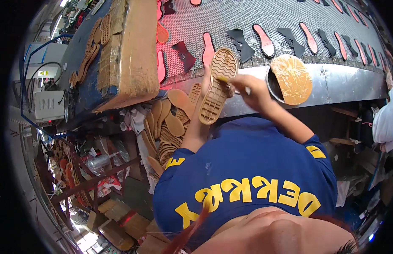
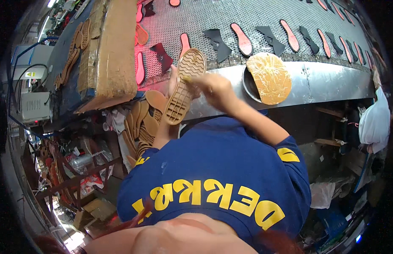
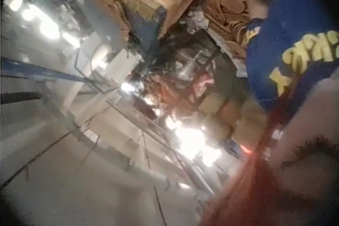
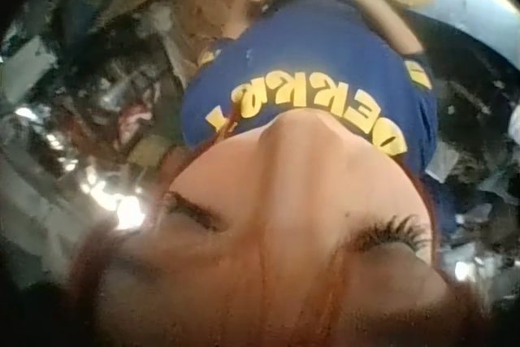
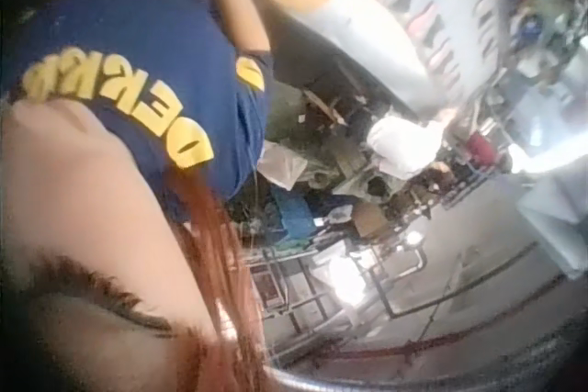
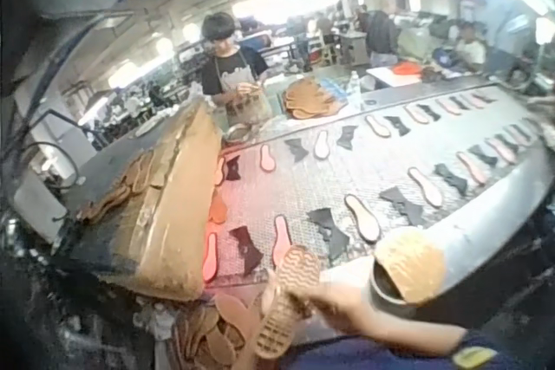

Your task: The person repeatedly picks up brown shoe soles from a pile and applies a yellow adhesive to the textured bottom surface using a yellow scraper. The person scrapes the glue from a container onto the sole, spreads it across the surface, and then places the sole onto a moving conveyor belt. This process is repeated for multiple soles throughout the clip.

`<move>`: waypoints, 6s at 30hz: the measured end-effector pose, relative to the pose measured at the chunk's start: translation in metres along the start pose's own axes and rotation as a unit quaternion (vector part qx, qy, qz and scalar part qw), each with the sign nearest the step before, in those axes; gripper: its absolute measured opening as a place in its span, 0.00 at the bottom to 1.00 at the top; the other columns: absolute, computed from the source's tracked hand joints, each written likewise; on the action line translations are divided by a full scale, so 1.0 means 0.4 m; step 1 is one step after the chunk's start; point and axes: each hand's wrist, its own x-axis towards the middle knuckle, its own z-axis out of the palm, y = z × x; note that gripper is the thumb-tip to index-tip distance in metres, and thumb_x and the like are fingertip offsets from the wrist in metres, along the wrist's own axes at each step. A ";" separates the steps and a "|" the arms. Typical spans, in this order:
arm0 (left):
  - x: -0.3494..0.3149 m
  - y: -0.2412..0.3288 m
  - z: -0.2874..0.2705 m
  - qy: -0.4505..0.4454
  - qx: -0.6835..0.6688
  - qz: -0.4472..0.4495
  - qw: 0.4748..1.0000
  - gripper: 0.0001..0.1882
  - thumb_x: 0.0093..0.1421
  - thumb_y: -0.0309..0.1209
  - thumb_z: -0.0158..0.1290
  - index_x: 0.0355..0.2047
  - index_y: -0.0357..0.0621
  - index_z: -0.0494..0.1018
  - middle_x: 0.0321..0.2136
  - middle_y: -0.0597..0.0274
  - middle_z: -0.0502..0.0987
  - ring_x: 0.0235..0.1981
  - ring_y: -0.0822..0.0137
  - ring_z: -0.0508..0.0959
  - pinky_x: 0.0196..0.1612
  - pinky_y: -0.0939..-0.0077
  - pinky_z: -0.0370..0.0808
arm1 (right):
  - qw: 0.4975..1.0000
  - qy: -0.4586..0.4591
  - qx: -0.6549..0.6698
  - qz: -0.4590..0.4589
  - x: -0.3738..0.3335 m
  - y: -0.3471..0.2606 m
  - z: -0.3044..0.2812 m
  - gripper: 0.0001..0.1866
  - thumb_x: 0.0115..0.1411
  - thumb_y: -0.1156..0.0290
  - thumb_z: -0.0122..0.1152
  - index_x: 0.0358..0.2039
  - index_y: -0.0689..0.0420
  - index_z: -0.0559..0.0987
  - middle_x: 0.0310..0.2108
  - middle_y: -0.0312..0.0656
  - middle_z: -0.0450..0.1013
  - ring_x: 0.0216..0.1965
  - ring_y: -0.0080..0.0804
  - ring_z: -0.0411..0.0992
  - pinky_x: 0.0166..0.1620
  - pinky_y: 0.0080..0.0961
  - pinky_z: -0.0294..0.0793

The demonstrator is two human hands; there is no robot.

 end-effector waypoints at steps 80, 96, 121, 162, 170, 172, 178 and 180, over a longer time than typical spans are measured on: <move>-0.076 -0.131 -0.187 0.083 0.104 0.071 0.989 0.28 0.71 0.46 0.26 0.59 0.38 0.61 0.49 0.43 0.73 0.35 0.59 0.78 0.29 0.65 0.81 | 0.909 0.158 -0.275 0.270 -0.400 0.404 -0.074 0.10 0.58 0.76 0.58 0.40 0.55 0.80 0.33 0.47 0.71 0.33 0.44 0.74 0.36 0.36 0.74; -0.028 -0.118 -0.123 0.020 0.044 -0.083 0.995 0.33 0.71 0.52 0.23 0.59 0.37 0.62 0.47 0.46 0.74 0.37 0.61 0.77 0.32 0.65 0.81 | 0.766 0.415 0.390 0.297 -0.278 0.284 -0.120 0.10 0.67 0.73 0.48 0.45 0.64 0.71 0.35 0.48 0.74 0.30 0.34 0.76 0.37 0.25 0.77; -0.147 -0.063 -0.016 -0.062 0.210 -0.004 0.976 0.39 0.67 0.61 0.20 0.63 0.44 0.56 0.49 0.46 0.72 0.39 0.65 0.77 0.33 0.72 0.80 | 0.960 0.231 -0.157 -0.012 -0.038 -0.008 0.013 0.13 0.52 0.72 0.70 0.39 0.59 0.81 0.40 0.46 0.72 0.38 0.38 0.74 0.39 0.28 0.76; -0.054 0.052 0.036 -0.049 0.023 0.005 0.999 0.50 0.61 0.69 0.14 0.60 0.39 0.60 0.46 0.36 0.74 0.34 0.52 0.81 0.36 0.58 0.82 | 0.996 -0.019 -0.058 -0.059 -0.077 -0.127 0.025 0.14 0.53 0.71 0.68 0.39 0.58 0.76 0.42 0.47 0.72 0.43 0.43 0.74 0.44 0.33 0.76; -0.053 0.062 0.023 -0.106 -0.010 -0.040 0.994 0.52 0.59 0.70 0.10 0.63 0.40 0.57 0.50 0.30 0.69 0.38 0.48 0.79 0.39 0.54 0.81 | 0.996 -0.069 -0.015 -0.049 -0.069 -0.142 -0.009 0.14 0.52 0.73 0.69 0.39 0.58 0.77 0.42 0.47 0.72 0.43 0.42 0.74 0.45 0.33 0.76; -0.056 0.065 0.028 -0.124 -0.022 -0.059 0.990 0.53 0.58 0.71 0.10 0.63 0.40 0.57 0.51 0.29 0.68 0.38 0.47 0.79 0.40 0.53 0.81 | 0.995 -0.082 -0.005 -0.051 -0.066 -0.142 -0.020 0.14 0.52 0.73 0.69 0.39 0.58 0.77 0.43 0.47 0.72 0.43 0.42 0.74 0.46 0.33 0.76; -0.064 0.075 0.070 -0.082 -0.029 -0.132 0.987 0.55 0.56 0.73 0.11 0.64 0.42 0.56 0.49 0.27 0.70 0.35 0.44 0.80 0.39 0.51 0.80 | 0.992 -0.120 0.037 -0.031 -0.059 -0.139 -0.052 0.12 0.55 0.71 0.66 0.39 0.59 0.77 0.43 0.48 0.72 0.45 0.41 0.74 0.49 0.33 0.75; -0.069 0.079 0.095 -0.064 -0.020 -0.156 0.985 0.55 0.56 0.73 0.11 0.65 0.41 0.55 0.50 0.27 0.69 0.38 0.43 0.79 0.43 0.51 0.79 | 0.988 -0.137 0.064 -0.030 -0.052 -0.136 -0.064 0.11 0.56 0.70 0.65 0.39 0.59 0.76 0.44 0.47 0.72 0.46 0.41 0.74 0.51 0.34 0.73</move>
